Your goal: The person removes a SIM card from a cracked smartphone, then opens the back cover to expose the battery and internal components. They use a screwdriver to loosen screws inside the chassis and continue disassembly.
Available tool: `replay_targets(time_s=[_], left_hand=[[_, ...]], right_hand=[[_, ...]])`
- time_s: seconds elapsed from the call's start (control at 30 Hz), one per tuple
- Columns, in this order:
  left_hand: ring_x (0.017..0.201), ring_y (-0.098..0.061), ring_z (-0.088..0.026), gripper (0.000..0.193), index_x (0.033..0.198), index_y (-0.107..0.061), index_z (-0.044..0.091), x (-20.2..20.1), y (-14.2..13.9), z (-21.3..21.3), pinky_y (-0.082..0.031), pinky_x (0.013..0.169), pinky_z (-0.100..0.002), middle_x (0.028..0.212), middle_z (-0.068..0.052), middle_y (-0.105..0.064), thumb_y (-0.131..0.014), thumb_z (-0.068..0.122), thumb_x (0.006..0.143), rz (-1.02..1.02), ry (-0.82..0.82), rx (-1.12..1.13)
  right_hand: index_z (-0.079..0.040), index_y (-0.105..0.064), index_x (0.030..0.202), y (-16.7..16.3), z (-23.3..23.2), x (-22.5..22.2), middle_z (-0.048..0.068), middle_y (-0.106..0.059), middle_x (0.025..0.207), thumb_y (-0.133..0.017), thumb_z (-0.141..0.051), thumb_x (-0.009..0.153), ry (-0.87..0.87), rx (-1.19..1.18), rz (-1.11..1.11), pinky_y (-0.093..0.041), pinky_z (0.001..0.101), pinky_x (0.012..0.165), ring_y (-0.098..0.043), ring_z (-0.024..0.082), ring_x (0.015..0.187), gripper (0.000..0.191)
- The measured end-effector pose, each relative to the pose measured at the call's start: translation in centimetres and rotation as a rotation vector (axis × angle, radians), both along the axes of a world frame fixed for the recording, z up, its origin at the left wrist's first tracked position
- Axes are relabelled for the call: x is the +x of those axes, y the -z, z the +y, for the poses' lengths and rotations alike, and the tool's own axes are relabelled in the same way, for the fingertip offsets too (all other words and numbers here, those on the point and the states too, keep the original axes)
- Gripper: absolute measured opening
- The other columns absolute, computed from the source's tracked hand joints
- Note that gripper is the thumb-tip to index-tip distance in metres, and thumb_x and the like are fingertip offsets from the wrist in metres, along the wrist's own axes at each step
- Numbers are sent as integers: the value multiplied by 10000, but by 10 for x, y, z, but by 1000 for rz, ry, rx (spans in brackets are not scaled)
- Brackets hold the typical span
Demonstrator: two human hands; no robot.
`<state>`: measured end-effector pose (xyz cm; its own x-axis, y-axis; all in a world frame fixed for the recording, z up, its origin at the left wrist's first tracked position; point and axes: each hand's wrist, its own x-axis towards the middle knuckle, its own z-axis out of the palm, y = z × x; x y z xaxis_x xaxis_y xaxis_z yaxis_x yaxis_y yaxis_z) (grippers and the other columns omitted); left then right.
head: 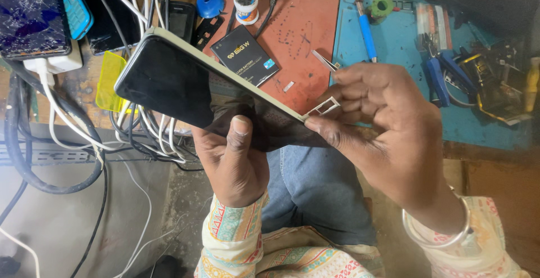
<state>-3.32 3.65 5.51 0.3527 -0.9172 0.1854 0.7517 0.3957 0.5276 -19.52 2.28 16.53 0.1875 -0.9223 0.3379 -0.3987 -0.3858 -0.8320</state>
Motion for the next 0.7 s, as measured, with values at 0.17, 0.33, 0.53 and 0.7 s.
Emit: replay_targets(time_s=[0.17,0.33,0.53,0.7], left_hand=[[1394,-546,-291,665,1612,-337,61,-2,-1,3,-446,1232,-497,1527,-156,-523,-684,6,1047,71,17,2],[1331,-573,-289,651,1610,-362,56,-5,7,8,-464,1171,-475,1467,-163,-561,-695,9,1053,89,14,3],[1199,-622,-285,388,1414,-557,23,11,0,3,-499,1063,-460,1329,-164,-629,-702,41,1055,-600,-25,-196],[1152,-647,-255,343,1364,-605,-8,22,-18,0,-522,1020,-423,1283,-155,-663,-683,82,1042,-1413,-212,-403]], right_hand=[[29,-675,1139,24,17,7,102,-764,1039,-830,22,901,165,-123,46,-630,224,790,-759,126,914,284],[0,-719,1219,42,25,4,114,-735,1240,-815,-78,944,17,-232,163,-628,278,902,-752,165,1074,301],[-94,-624,1348,34,25,2,100,-694,1316,-682,-353,930,-120,513,-835,-652,298,898,-773,180,1062,495],[83,-639,1347,25,30,-20,198,-762,1184,-714,-109,891,31,706,-675,-586,330,863,-724,199,1018,500]])
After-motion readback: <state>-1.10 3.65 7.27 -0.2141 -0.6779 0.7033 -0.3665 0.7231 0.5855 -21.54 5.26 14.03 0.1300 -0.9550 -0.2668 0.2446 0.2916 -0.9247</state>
